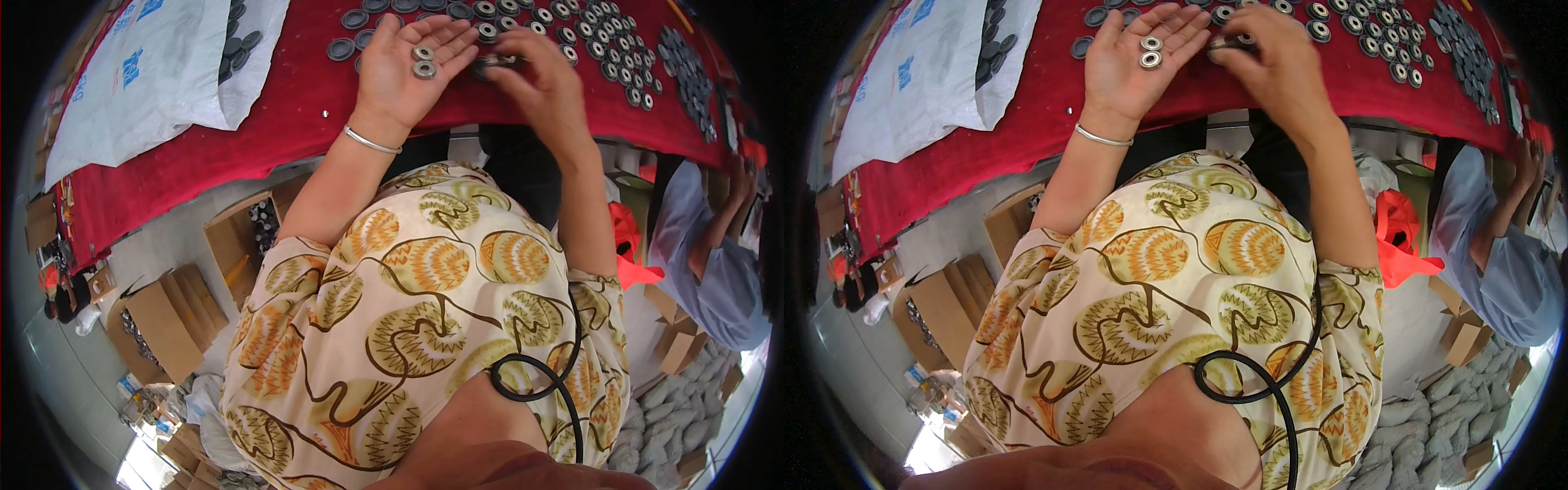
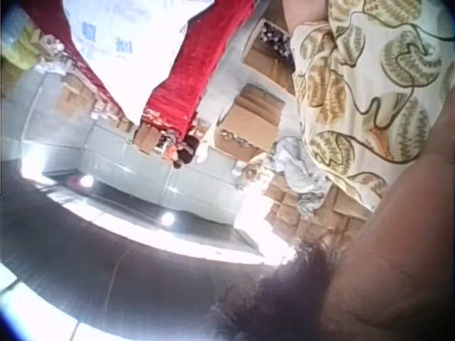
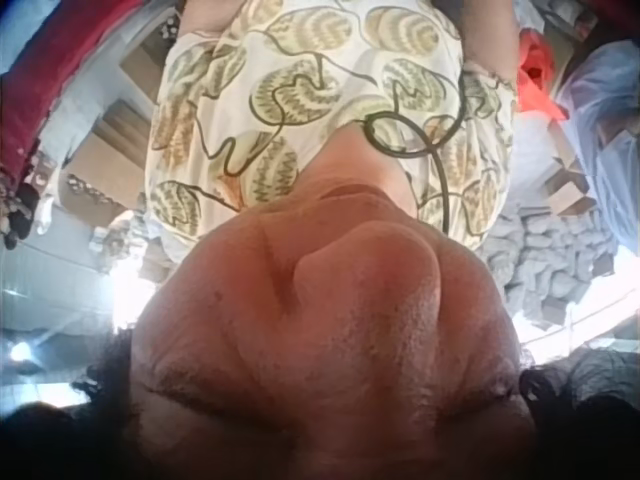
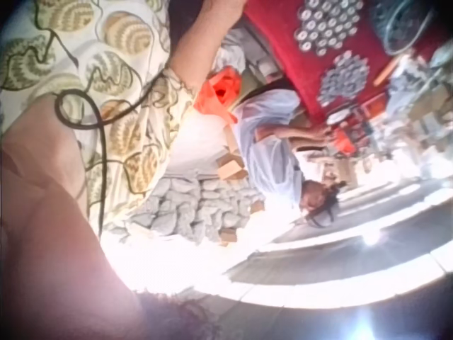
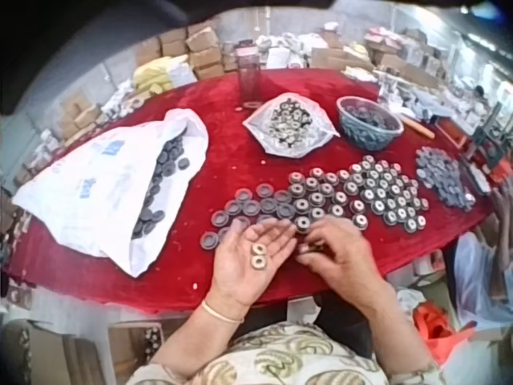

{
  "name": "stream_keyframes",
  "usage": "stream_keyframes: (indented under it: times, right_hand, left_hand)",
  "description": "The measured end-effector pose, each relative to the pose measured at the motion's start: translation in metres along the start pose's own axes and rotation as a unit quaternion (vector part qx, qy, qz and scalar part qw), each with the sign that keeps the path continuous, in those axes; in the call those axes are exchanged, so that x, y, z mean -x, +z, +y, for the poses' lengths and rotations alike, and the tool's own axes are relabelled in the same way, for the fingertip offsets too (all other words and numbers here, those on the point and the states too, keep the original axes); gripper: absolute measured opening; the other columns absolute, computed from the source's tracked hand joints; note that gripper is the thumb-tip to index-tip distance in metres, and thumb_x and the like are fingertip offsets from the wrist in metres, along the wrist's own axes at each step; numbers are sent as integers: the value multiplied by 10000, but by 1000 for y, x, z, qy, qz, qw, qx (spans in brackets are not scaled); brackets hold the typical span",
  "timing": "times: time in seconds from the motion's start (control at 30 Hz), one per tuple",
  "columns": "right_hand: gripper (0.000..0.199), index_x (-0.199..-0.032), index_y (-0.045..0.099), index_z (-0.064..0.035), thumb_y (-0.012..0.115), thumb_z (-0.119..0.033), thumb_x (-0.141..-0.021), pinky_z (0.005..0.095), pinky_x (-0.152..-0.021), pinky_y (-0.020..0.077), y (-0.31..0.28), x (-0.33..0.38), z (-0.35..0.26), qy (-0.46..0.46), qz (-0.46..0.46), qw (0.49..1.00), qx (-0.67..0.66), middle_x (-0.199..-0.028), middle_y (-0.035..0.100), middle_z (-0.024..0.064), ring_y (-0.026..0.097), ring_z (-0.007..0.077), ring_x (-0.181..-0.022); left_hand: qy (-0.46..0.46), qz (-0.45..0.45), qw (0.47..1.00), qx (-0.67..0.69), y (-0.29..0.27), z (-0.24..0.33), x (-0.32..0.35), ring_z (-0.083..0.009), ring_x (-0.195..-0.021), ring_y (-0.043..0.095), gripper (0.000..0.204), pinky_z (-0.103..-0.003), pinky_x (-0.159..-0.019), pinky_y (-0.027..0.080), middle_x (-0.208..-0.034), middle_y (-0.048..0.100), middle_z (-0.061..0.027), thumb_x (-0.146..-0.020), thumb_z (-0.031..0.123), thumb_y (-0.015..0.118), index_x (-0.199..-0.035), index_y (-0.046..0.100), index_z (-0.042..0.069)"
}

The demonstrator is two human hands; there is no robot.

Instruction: Placing small metallic bearings onto circular black plastic bases at an assembly table.

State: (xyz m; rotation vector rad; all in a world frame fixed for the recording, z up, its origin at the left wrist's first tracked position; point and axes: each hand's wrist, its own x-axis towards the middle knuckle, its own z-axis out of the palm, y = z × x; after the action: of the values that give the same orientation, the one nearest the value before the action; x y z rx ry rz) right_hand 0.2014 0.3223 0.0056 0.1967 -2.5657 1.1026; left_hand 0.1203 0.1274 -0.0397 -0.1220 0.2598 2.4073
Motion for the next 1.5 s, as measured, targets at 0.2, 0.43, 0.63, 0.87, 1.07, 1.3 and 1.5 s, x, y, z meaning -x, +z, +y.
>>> stream_keyframes:
  times: [0.2,0.43,0.63,0.87,1.07,1.3,1.5]
  right_hand:
    - [282,-1059,681,-67,807,-154,-822,438,-1095,423,3,5,15,-75,-19,983,169,-1327,670,99,559,307,-1344]
    - [286,-1095,673,-86,779,-194,-853,484,-1147,340,13,3,17,-82,-48,969,227,-1398,630,81,483,282,-1424]
    - [295,-1133,681,-93,765,-203,-872,490,-1152,334,10,6,14,-84,-60,967,234,-1403,625,79,469,280,-1435]
    - [352,-1238,683,-116,740,-183,-897,481,-1148,347,4,19,5,-111,-59,964,235,-1375,633,76,512,272,-1386]
    - [419,-1351,646,-148,680,-129,-935,475,-1159,346,13,38,-11,-99,-72,943,308,-1378,638,44,525,236,-1378]
    - [390,-1335,655,-131,623,-108,-947,501,-1157,339,21,33,-18,-115,-106,895,418,-1342,655,48,533,244,-1361]
    - [392,-1299,673,-108,719,-93,-909,434,-1074,435,1,14,-2,-108,39,978,172,-1278,687,93,610,283,-1273]
  left_hand:
    - [55,-3,998,-40,-4,25,2,-372,-1122,664,572,-499,-1033,527,-1139,691,-241,-1084,472,433,-1128,636,-60]
    - [48,-8,998,-40,0,27,4,-367,-1107,669,564,-485,-992,545,-1131,693,-237,-1088,464,425,-1130,638,-56]
    - [52,-2,998,-42,1,26,6,-364,-1095,672,564,-483,-981,551,-1138,690,-233,-1093,461,413,-1131,636,-56]
    - [50,-10,998,-38,3,29,6,-364,-1092,675,562,-482,-978,552,-1130,693,-232,-1096,451,404,-1131,638,-59]
    - [49,-15,998,-39,1,29,4,-361,-1089,676,551,-480,-981,552,-1127,696,-230,-1092,440,416,-1129,641,-62]
    - [49,-19,997,-51,1,23,0,-360,-1093,671,566,-481,-990,548,-1138,690,-231,-1090,461,419,-1125,634,-61]
    - [52,-27,997,-59,1,18,2,-362,-1113,662,608,-506,-1019,529,-1151,682,-231,-1093,505,382,-1134,625,-51]
